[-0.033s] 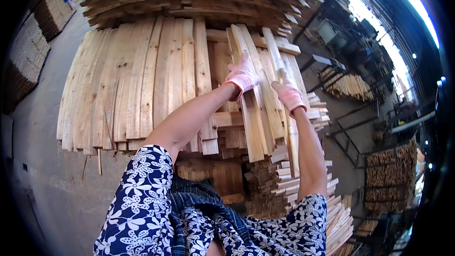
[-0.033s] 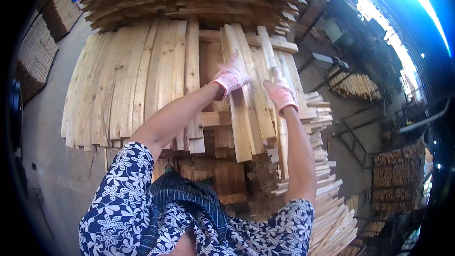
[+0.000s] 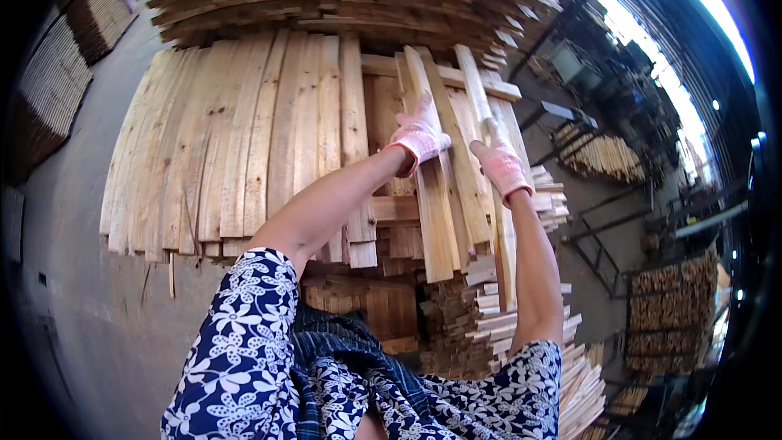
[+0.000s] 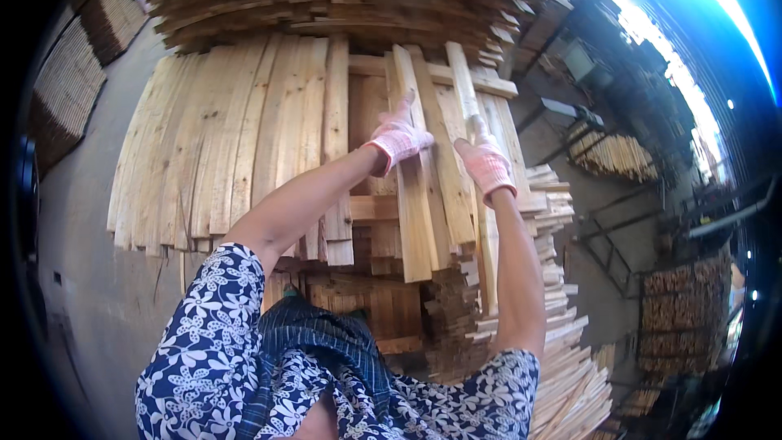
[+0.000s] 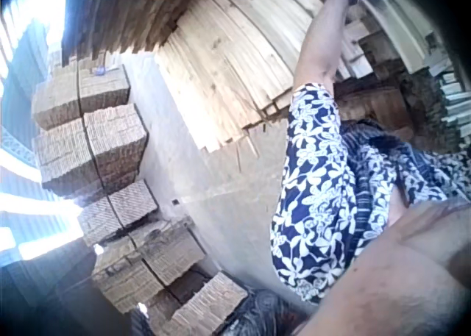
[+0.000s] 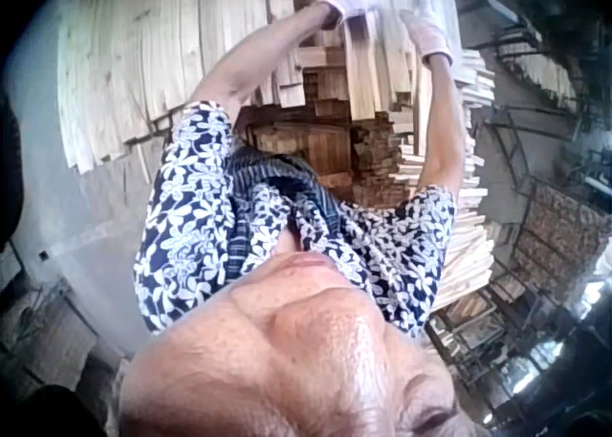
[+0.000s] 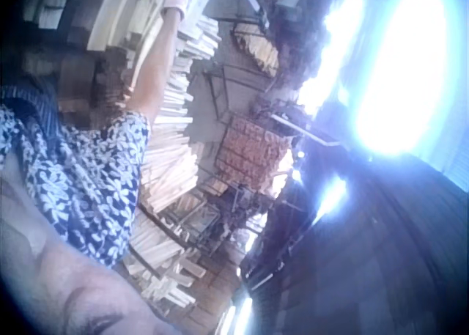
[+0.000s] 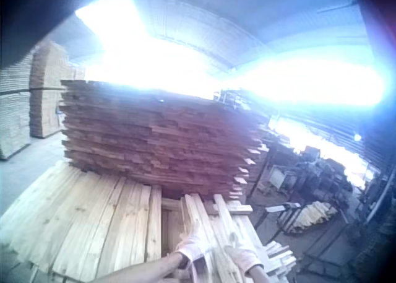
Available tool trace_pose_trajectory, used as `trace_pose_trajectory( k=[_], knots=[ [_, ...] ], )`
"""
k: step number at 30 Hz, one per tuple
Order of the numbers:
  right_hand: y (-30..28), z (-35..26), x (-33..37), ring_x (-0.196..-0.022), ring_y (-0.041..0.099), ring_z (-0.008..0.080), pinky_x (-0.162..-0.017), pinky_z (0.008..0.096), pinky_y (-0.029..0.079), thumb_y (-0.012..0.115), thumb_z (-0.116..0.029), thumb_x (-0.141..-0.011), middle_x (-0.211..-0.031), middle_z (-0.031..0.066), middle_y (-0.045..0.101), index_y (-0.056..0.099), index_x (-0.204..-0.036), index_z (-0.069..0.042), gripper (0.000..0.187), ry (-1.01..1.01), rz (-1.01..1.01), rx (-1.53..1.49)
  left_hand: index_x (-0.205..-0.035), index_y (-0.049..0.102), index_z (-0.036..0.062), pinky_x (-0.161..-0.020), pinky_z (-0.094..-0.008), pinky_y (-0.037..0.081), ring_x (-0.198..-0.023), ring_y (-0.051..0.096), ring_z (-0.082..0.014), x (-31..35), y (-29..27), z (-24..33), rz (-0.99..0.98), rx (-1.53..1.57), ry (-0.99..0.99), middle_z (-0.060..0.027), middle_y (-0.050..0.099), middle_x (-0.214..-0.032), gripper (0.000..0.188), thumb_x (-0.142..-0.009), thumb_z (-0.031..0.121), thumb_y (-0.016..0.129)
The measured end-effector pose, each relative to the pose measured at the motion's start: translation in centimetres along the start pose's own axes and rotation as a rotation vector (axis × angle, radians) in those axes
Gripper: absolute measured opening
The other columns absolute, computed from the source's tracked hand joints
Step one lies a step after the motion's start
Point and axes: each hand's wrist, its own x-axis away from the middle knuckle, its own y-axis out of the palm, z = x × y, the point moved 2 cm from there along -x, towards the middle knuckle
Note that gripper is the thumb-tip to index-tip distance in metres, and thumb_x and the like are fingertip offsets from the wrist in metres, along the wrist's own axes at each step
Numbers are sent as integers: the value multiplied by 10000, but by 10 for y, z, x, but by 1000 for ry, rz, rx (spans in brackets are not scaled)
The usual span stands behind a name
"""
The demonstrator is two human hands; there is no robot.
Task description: The person repeatedly lifts stacks of wooden planks from a large pile and places them onto a metal rack. They wear pink gloves and handle the lumber by hand, moving from the pile to the rack in a continuous loop.
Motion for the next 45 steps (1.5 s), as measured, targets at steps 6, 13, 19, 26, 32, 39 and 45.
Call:
trace_pose_trajectory(
  k=[6,13,19,26,32,39,45],
  knots=[
    [48,-14,-2,-1181,621,470,-1007,541,495,630,-344,-909,-1401,299,535,249,-1604,-169,812,95,64,480,-1639,145,166,-1077,-426,474,-1241,594,-417,87,-55,40,111,-238,200,-293,515,-1413,1071,-786,331,772],
    [18,-43,13,-1205,608,441,-1011,494,480,620,-344,-863,-1320,327,591,310,-1589,-131,817,54,-164,283,-1616,197,87,-1044,-411,510,-1259,598,-383,153,-235,-5,251,-611,253,-274,483,-1498,950,-809,230,678],
    [5,-121,50,-970,685,317,-852,458,565,643,-201,-888,-1339,244,583,214,-1622,-127,853,-196,-127,16,-1610,230,179,-1033,-570,498,-1426,443,-438,154,-322,-125,265,-776,-96,-268,397,-1571,848,-876,285,642],
    [101,-215,45,-1090,645,429,-874,550,568,613,-348,-940,-1324,272,551,291,-1592,-178,747,-403,-51,620,-1472,505,136,-1066,-447,494,-1276,582,-401,159,-354,-121,196,-720,-100,-249,508,-1462,638,-890,366,625],
    [122,-220,29,-1109,624,473,-931,573,522,611,-418,-942,-1265,286,573,354,-1531,-170,689,-430,-24,575,-1373,514,25,-1023,-512,513,-1246,594,-430,167,-345,-144,387,-712,-181,-250,496,-1460,631,-916,451,608],
    [124,-228,19,-1129,615,481,-949,530,521,654,-349,-923,-1292,297,558,411,-1523,-212,662,-472,-54,504,-1388,441,-14,-901,-549,563,-1150,637,-365,157,-354,-151,383,-646,-127,-249,586,-1278,736,-879,435,724],
    [116,-283,0,-1185,584,451,-966,532,516,667,-347,-924,-1313,254,542,338,-1569,-271,727,-820,-55,578,-1514,393,44,-711,-330,599,-887,633,-170,318,-385,-147,538,619,197,-129,622,-1135,799,-876,314,791]
  ],
)
